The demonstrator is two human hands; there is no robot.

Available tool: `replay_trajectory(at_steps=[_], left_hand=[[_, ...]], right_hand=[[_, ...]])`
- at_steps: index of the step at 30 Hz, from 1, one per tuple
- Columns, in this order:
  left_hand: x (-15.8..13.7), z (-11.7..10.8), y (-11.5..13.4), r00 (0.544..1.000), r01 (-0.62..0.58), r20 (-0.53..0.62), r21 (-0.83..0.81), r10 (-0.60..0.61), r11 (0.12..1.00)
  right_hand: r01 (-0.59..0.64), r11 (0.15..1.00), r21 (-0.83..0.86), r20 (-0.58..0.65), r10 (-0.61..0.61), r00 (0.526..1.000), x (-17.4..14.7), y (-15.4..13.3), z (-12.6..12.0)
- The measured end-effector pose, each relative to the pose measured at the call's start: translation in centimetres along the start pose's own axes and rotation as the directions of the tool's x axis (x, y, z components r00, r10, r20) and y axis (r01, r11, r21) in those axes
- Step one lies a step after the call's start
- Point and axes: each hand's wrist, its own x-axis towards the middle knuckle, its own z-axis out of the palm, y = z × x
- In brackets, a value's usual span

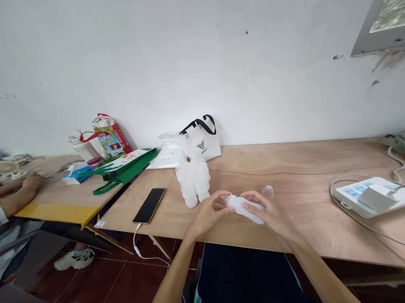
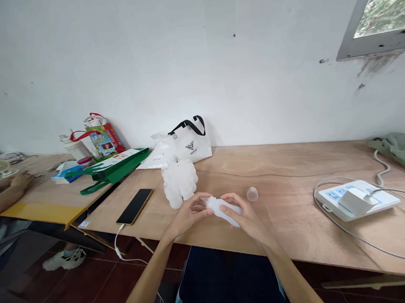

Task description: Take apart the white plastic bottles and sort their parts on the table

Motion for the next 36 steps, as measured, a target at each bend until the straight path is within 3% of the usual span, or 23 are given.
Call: replay_trajectory(at_steps=[5, 9, 14, 18, 21, 24, 27, 30, 36], left_hand=[[0.0, 0.1, -0.1, 1.000, 0.002, -0.010, -0.052, -0.003, 0.999], [0.0, 0.3, -0.2, 0.998, -0.018, -0.058, -0.096, 0.013, 0.995], [0.0, 0.2, -0.5, 0.999, 0.012, -0.052, -0.006, -0.012, 1.000], [0.0, 0.3, -0.7, 0.999, 0.032, 0.035, 0.066, -0.034, 0.997], [-0.1, 0.5, -1.0, 0.995, 0.041, 0.081, 0.132, -0.052, 0.990], [-0.2, 0.7, -1.7, 0.993, 0.025, 0.108, 0.212, -0.049, 0.977], [-0.2, 0.8, -2.3, 0.993, 0.035, 0.098, 0.250, -0.061, 0.968], [0.0, 0.9, -2.6, 0.994, 0.069, 0.066, 0.279, -0.091, 0.958], [0.1, 1.3, -2.1, 0.993, 0.009, 0.109, 0.312, -0.045, 0.950]], right_hand=[[0.009, 0.972, -0.234, 0.112, 0.018, 0.994, 0.2, 0.7, -0.4], [0.020, 0.910, -0.414, -0.069, -0.053, 0.996, 0.5, 0.5, -1.1], [-0.032, 0.803, -0.596, -0.316, -0.198, 0.928, 0.9, 0.8, -3.9], [-0.130, 0.698, -0.704, -0.371, -0.205, 0.906, 1.0, 2.0, -5.6], [-0.075, 0.759, -0.647, -0.288, -0.153, 0.945, 0.8, 2.2, -5.1], [0.028, 0.875, -0.483, -0.081, -0.077, 0.994, 0.5, 1.4, -3.6], [0.047, 0.931, -0.361, 0.083, -0.018, 0.996, 0.3, 0.3, -2.4], [0.069, 0.937, -0.342, 0.059, -0.052, 0.997, 0.4, 0.2, -2.2], [0.033, 0.906, -0.422, -0.057, -0.062, 0.996, 0.6, 0.8, -3.5]])
